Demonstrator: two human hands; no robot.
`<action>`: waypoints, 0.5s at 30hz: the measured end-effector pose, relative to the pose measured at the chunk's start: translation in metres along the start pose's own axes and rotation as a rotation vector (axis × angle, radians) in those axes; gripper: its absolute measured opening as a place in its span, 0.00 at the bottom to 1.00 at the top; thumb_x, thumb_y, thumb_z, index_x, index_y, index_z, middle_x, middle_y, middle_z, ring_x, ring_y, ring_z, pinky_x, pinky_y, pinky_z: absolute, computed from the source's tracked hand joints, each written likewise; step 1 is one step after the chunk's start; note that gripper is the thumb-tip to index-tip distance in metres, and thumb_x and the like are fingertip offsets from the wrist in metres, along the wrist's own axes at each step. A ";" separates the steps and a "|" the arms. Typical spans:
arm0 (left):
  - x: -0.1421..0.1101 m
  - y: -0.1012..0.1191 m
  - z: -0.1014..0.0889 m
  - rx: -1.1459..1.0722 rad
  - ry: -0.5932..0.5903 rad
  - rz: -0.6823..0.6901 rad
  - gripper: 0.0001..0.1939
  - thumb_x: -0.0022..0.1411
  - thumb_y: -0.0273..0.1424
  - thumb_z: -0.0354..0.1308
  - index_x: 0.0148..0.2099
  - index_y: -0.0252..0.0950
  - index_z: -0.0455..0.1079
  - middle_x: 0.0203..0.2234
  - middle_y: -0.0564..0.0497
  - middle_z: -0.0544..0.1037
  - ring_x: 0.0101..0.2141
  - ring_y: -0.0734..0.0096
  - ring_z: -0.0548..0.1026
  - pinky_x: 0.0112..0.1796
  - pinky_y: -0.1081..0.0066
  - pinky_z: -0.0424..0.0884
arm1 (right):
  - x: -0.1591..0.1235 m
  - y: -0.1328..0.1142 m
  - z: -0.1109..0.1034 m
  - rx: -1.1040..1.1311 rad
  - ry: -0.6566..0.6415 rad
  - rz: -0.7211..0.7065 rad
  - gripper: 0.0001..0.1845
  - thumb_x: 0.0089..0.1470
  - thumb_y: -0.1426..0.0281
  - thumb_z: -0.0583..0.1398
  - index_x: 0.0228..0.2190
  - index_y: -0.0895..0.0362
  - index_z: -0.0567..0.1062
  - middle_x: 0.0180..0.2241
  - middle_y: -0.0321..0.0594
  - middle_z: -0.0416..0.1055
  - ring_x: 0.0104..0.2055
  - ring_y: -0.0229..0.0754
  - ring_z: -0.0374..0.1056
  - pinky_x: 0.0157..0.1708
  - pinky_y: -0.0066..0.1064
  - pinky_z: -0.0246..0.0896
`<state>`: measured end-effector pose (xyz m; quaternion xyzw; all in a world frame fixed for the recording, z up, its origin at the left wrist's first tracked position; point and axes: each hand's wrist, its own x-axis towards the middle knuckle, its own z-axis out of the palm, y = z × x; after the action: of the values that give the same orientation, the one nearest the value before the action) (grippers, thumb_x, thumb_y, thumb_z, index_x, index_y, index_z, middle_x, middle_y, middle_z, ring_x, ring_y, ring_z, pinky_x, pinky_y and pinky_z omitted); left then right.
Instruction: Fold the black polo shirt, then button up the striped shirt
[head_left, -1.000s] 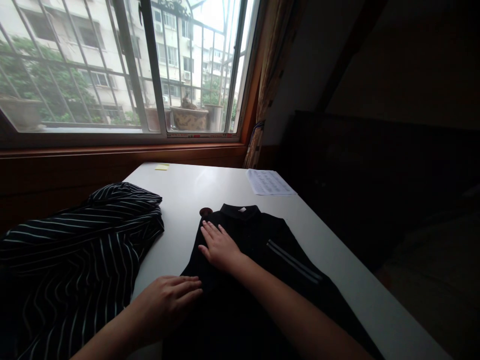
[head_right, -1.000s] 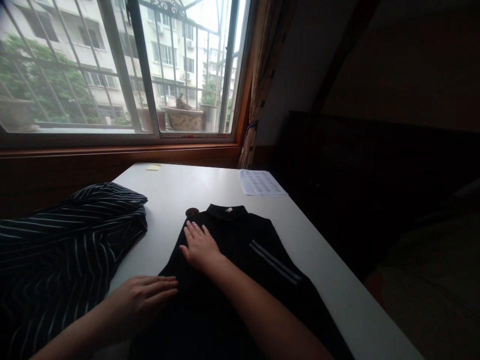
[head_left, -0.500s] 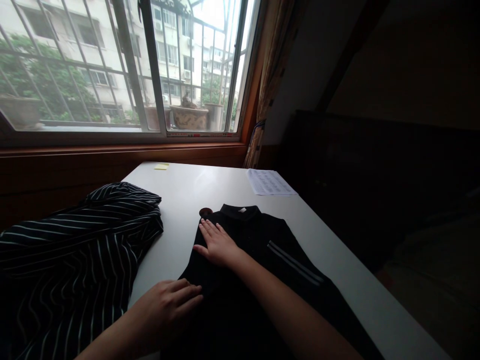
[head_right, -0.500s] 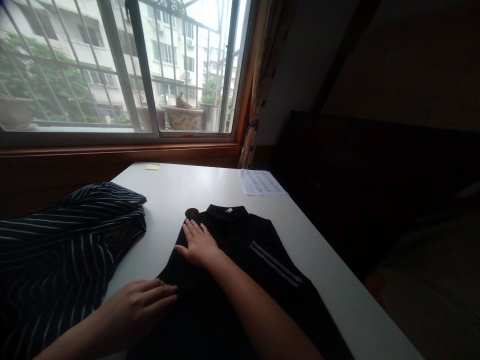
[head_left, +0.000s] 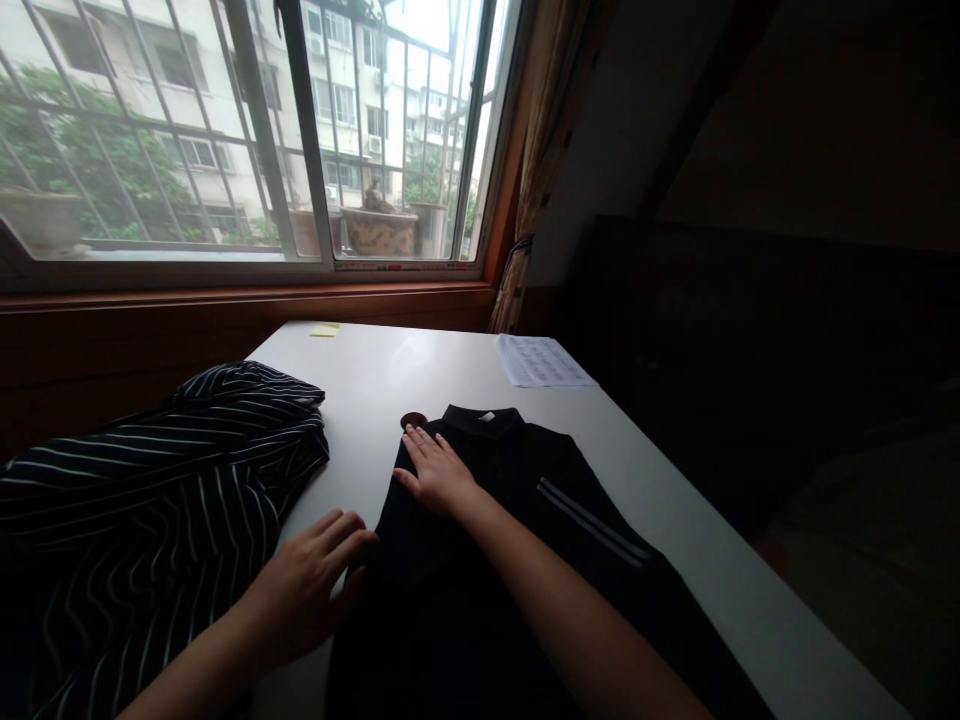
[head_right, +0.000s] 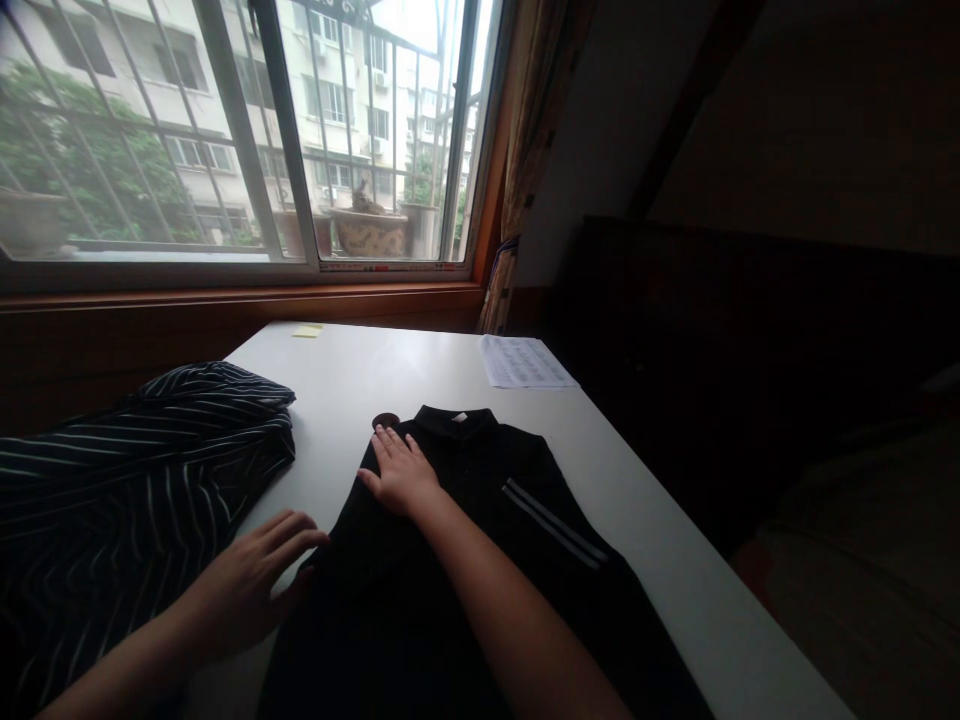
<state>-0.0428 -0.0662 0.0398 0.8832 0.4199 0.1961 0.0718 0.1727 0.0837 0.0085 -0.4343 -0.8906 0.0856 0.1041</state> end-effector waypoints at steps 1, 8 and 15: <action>-0.001 -0.001 -0.001 -0.005 -0.007 -0.045 0.12 0.65 0.24 0.52 0.50 0.39 0.66 0.42 0.46 0.74 0.42 0.62 0.72 0.41 0.64 0.71 | 0.000 0.000 0.000 -0.002 0.007 0.001 0.39 0.66 0.49 0.43 0.68 0.60 0.50 0.71 0.45 0.38 0.72 0.45 0.36 0.69 0.44 0.30; 0.000 -0.007 0.011 -0.043 -0.055 -0.120 0.09 0.62 0.23 0.51 0.45 0.39 0.64 0.39 0.49 0.72 0.39 0.63 0.71 0.39 0.67 0.68 | -0.002 0.002 0.000 -0.005 0.038 -0.003 0.37 0.66 0.51 0.45 0.68 0.60 0.51 0.71 0.45 0.41 0.72 0.45 0.39 0.69 0.43 0.33; -0.003 -0.018 0.015 -0.001 -0.116 -0.062 0.10 0.61 0.19 0.46 0.37 0.37 0.63 0.32 0.51 0.70 0.31 0.70 0.69 0.31 0.71 0.63 | -0.001 0.005 0.001 -0.006 0.033 -0.016 0.36 0.66 0.52 0.47 0.67 0.60 0.53 0.70 0.45 0.42 0.72 0.45 0.39 0.69 0.43 0.33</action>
<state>-0.0512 -0.0565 0.0198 0.8797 0.4419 0.1424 0.1024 0.1770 0.0859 0.0057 -0.4290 -0.8924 0.0749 0.1184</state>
